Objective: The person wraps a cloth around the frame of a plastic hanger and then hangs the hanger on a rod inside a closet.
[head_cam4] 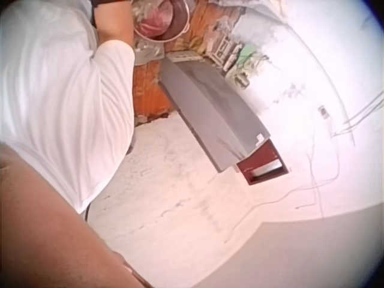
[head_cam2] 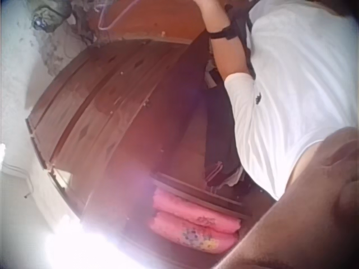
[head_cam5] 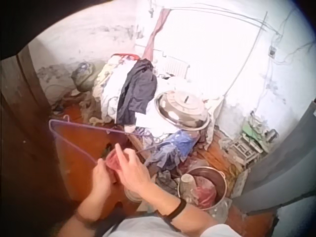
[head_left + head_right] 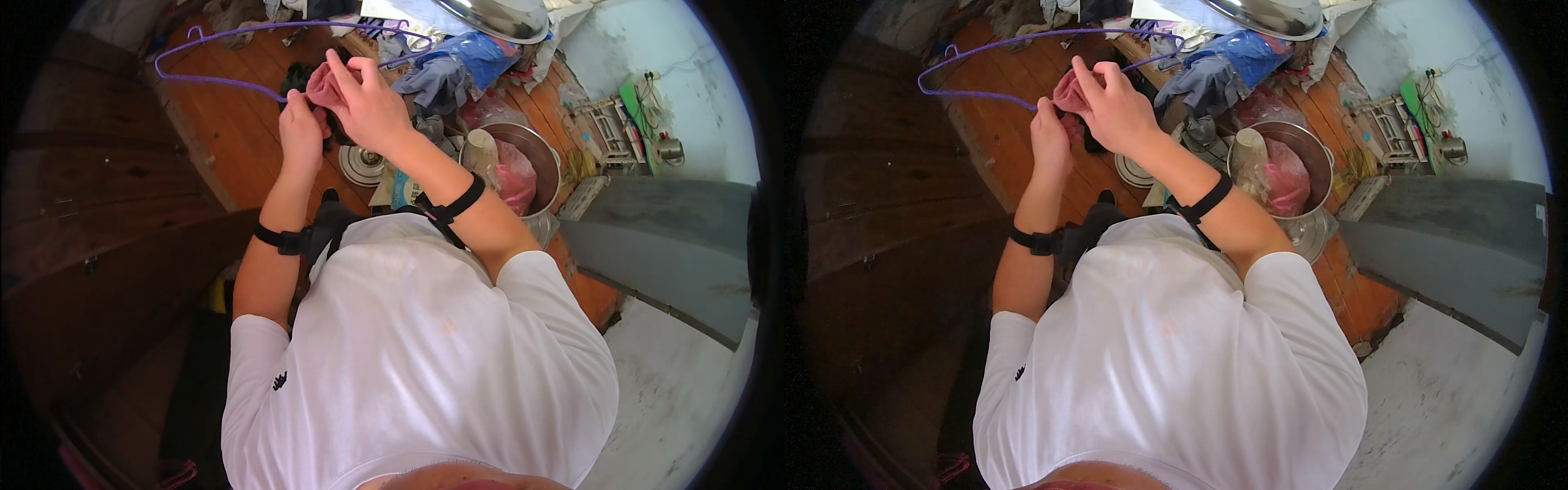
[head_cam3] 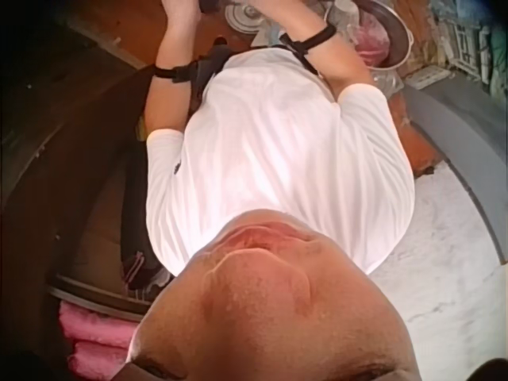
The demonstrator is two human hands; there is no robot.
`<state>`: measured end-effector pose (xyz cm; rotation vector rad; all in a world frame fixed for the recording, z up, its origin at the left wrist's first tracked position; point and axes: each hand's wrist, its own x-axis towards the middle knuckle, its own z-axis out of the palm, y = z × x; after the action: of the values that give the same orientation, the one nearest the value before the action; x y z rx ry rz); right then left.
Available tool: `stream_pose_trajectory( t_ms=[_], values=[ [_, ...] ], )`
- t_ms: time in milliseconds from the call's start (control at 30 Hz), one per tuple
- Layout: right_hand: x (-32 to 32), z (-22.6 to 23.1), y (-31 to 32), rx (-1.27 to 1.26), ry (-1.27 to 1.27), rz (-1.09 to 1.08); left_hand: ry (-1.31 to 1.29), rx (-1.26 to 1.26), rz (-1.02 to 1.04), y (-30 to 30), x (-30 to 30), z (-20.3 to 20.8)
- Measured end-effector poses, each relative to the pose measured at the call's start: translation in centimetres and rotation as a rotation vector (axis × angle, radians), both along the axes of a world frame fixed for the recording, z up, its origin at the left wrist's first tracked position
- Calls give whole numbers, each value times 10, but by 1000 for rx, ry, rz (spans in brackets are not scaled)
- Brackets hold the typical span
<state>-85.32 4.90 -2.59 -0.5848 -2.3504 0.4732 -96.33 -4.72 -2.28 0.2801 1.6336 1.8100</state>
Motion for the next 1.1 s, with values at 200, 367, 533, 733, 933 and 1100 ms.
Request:
stream_pose_trajectory(
  t_ms=[200,367,533,733,933,1100],
  values=[
    [26,-13,37,60,9,-161,-104,17,-122,-32,-27,2],
    [59,-23,69,-47,-42,-265,-161,2,-152,-54,-35,7],
    [54,-55,77,-207,135,-284,-108,2,-157,-55,-28,3],
    [32,-64,102,-834,728,-259,-47,-13,-121,-54,-19,-4],
    [28,-37,88,-495,202,-364,25,-10,-214,-52,-12,-18],
    [17,-33,69,-384,249,-329,447,-173,-229,-42,-7,-29]
  ],
)
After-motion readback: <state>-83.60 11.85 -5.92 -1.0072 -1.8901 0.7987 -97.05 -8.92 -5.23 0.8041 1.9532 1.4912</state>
